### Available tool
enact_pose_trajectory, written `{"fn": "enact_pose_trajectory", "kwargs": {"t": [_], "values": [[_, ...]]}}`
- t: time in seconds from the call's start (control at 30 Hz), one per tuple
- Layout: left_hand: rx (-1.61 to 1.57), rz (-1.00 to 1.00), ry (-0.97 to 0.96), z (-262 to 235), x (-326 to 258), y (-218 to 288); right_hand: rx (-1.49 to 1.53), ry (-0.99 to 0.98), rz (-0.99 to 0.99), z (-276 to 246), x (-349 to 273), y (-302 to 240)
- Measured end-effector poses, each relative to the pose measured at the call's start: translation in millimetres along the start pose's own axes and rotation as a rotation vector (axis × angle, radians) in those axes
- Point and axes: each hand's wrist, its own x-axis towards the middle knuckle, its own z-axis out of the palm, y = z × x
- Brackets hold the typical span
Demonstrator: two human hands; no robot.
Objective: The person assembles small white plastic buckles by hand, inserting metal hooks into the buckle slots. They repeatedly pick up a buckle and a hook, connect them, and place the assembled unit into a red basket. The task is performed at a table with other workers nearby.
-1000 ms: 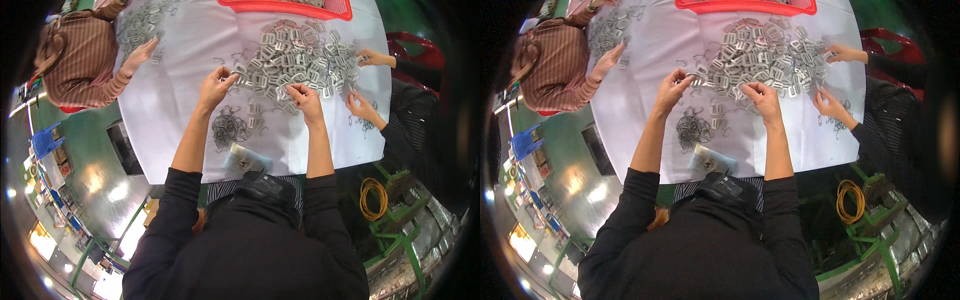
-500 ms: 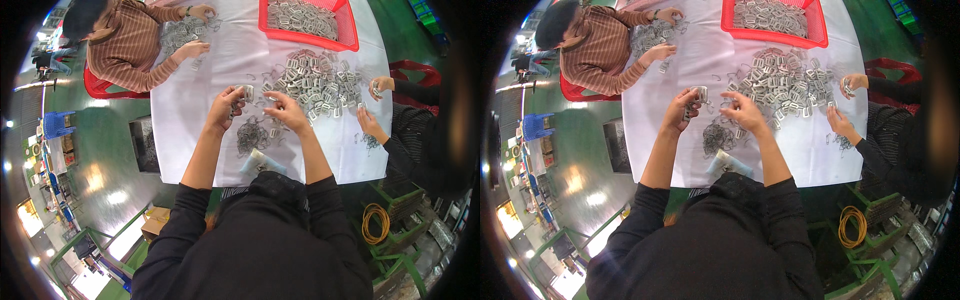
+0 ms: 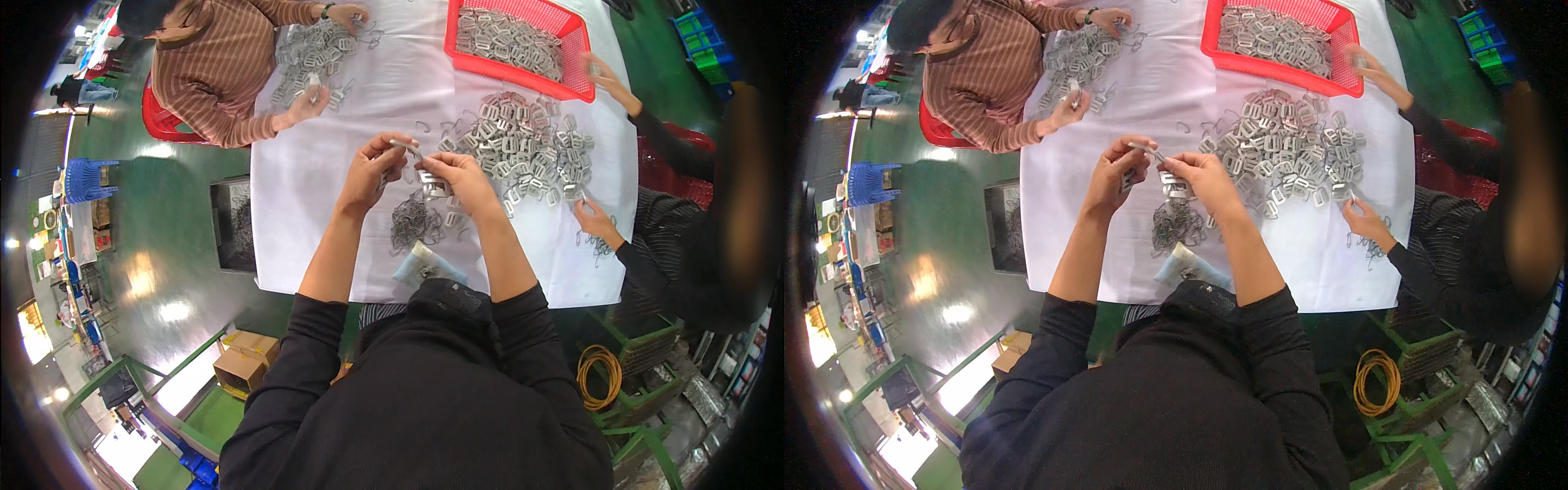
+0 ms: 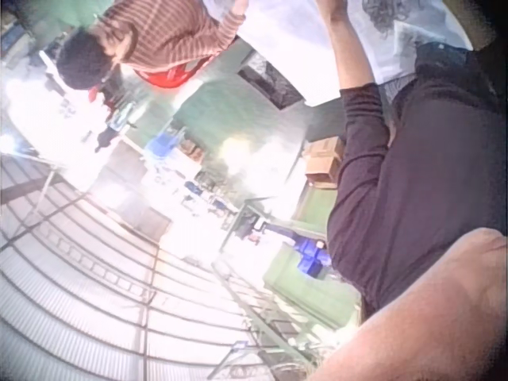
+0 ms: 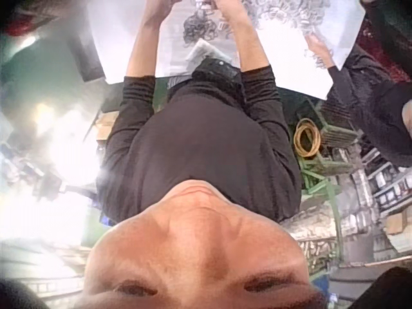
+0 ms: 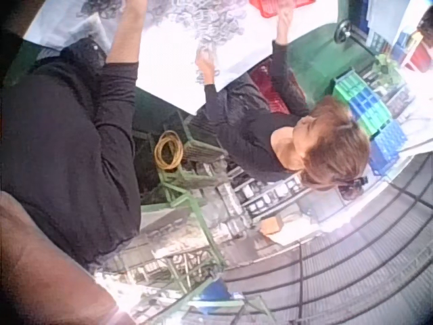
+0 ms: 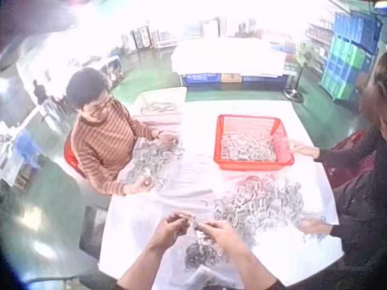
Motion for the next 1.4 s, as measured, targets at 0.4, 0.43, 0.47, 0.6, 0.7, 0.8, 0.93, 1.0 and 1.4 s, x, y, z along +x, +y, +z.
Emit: {"fn": "enact_pose_trajectory", "kwargs": {"t": [0.4, 0.43, 0.47, 0.6, 0.7, 0.8, 0.93, 1.0, 1.4], "values": [[-0.62, -0.037, -0.196, -6.9, 55.3, -27.6, 0.449, 0.227, 0.037, -16.8, 15.3, -4.5], [-0.702, -0.055, -0.129, -11.9, 64.2, -29.5, 0.445, 0.24, -0.013, -20.3, 16.1, -8.9], [-0.547, -0.087, -0.073, -13.8, 72.0, -29.1, 0.442, 0.259, -0.058, -24.8, 15.7, -12.0], [0.035, -0.464, -0.198, 6.5, 89.0, -33.9, 0.445, 0.231, -0.13, -50.0, 19.9, -19.0], [0.295, -0.463, -0.201, 28.9, 98.5, -47.5, 0.121, 0.377, -0.238, -70.1, 31.6, -18.1], [0.31, -0.521, -0.167, 32.8, 120.3, -52.8, -0.599, 0.645, -0.498, -87.7, 38.9, -17.5], [0.36, -0.575, -0.204, 36.7, 148.7, -62.7, -0.755, 0.713, -0.654, -106.8, 52.5, -13.7], [0.526, -0.491, -0.202, 44.3, 159.8, -63.4, -0.593, 0.697, -0.439, -120.2, 57.9, -6.7], [1.005, -0.274, -0.28, 50.9, 225.9, -87.7, -1.246, 0.532, -0.368, -165.0, 71.4, 26.9]]}}
